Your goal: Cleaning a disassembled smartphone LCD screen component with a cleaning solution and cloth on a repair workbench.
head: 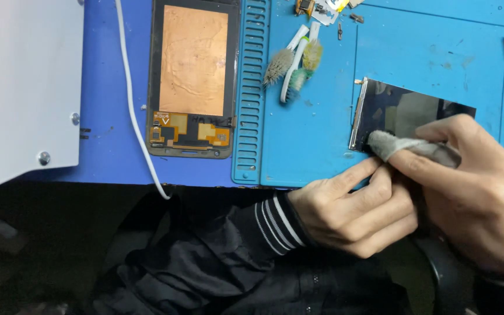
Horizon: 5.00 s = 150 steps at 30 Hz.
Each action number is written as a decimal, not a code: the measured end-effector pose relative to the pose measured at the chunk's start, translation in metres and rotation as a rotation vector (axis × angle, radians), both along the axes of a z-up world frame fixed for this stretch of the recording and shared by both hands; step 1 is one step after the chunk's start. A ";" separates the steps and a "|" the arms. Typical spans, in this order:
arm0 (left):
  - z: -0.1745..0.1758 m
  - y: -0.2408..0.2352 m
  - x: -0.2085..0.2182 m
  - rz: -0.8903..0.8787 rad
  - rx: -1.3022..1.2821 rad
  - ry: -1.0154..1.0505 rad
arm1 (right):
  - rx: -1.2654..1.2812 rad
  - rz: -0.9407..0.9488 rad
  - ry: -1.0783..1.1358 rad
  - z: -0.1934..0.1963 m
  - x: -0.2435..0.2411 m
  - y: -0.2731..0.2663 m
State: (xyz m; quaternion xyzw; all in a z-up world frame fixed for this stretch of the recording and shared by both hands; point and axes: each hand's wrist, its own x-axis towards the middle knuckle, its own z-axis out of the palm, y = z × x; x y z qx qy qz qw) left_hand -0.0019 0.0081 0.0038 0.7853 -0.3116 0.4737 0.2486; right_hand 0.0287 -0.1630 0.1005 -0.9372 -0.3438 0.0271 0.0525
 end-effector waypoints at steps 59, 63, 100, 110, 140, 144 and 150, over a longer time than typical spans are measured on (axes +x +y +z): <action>0.088 -0.013 0.083 -0.082 0.418 0.846 | 0.879 -0.457 -0.259 -0.044 0.030 -0.074; 0.107 -0.023 0.074 -0.136 0.409 0.858 | 0.946 -0.438 -0.273 -0.044 0.028 -0.076; 0.083 0.008 0.119 -0.214 0.475 0.863 | 0.919 -0.451 -0.193 -0.050 0.031 -0.080; 0.087 -0.006 0.046 0.127 0.416 0.563 | 0.859 -0.485 -0.266 -0.046 0.026 -0.074; 0.018 0.001 0.005 0.432 0.188 0.395 | -0.059 0.216 -0.232 -0.007 0.063 -0.012; 0.016 0.002 0.005 0.462 0.238 0.371 | -0.015 0.271 -0.260 -0.007 0.067 0.004; 0.010 -0.002 0.004 0.484 0.235 0.366 | -0.024 0.303 -0.293 -0.009 0.068 0.004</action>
